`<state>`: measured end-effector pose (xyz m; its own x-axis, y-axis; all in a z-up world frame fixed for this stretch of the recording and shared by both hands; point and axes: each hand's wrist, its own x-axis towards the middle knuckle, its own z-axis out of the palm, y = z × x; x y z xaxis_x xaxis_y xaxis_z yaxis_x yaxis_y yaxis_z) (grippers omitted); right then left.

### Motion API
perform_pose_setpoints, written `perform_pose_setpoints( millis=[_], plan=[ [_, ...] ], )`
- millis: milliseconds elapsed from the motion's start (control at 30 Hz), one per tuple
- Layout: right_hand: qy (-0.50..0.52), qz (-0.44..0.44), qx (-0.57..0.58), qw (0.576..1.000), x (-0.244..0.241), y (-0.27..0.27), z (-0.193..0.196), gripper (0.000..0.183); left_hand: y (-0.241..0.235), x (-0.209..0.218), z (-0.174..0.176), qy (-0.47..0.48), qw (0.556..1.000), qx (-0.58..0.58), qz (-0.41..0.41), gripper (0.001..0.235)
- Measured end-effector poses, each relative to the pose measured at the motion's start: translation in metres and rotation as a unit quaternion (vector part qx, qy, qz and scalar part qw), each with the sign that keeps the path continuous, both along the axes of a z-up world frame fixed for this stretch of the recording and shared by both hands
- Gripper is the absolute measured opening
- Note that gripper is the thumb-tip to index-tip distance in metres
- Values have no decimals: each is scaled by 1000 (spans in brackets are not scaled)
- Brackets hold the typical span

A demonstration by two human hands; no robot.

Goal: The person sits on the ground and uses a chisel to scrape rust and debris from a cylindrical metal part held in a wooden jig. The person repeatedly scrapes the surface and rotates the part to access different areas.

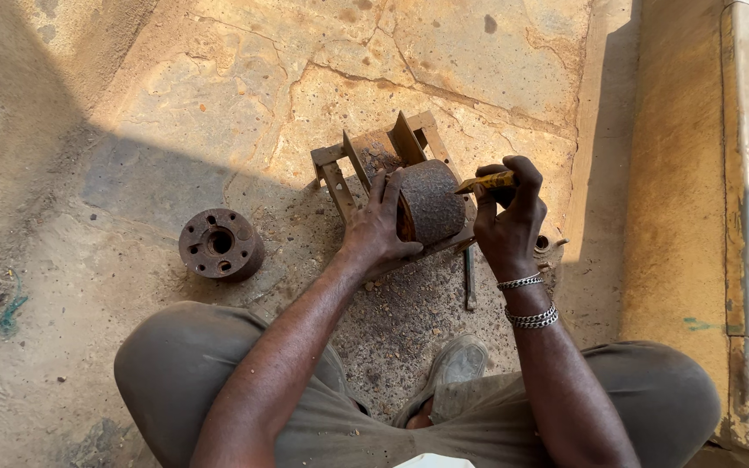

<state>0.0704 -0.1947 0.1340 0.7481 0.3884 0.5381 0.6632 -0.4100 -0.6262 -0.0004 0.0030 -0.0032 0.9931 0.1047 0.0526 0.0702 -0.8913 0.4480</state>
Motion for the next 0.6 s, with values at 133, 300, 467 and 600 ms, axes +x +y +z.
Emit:
perform_pose_setpoints(
  millis=[133, 300, 467, 600],
  plan=[
    [26, 26, -2, 999, 3, -4, -14, 65, -1, 2, -1, 66, 997, -41, 2, 154],
    [-22, 19, -15, 999, 1, 13, -44, 74, 3, 3, 16, 69, 994, -85, 10, 151],
    [4, -20, 27, 999, 2, 7, -54, 78, -13, -16, 53, -12, 997, 68, -37, 125],
    [-2, -2, 21, 1000, -1, 8, -63, 75, -47, -34, 74, 50, 987, 113, -101, 105]
  ],
)
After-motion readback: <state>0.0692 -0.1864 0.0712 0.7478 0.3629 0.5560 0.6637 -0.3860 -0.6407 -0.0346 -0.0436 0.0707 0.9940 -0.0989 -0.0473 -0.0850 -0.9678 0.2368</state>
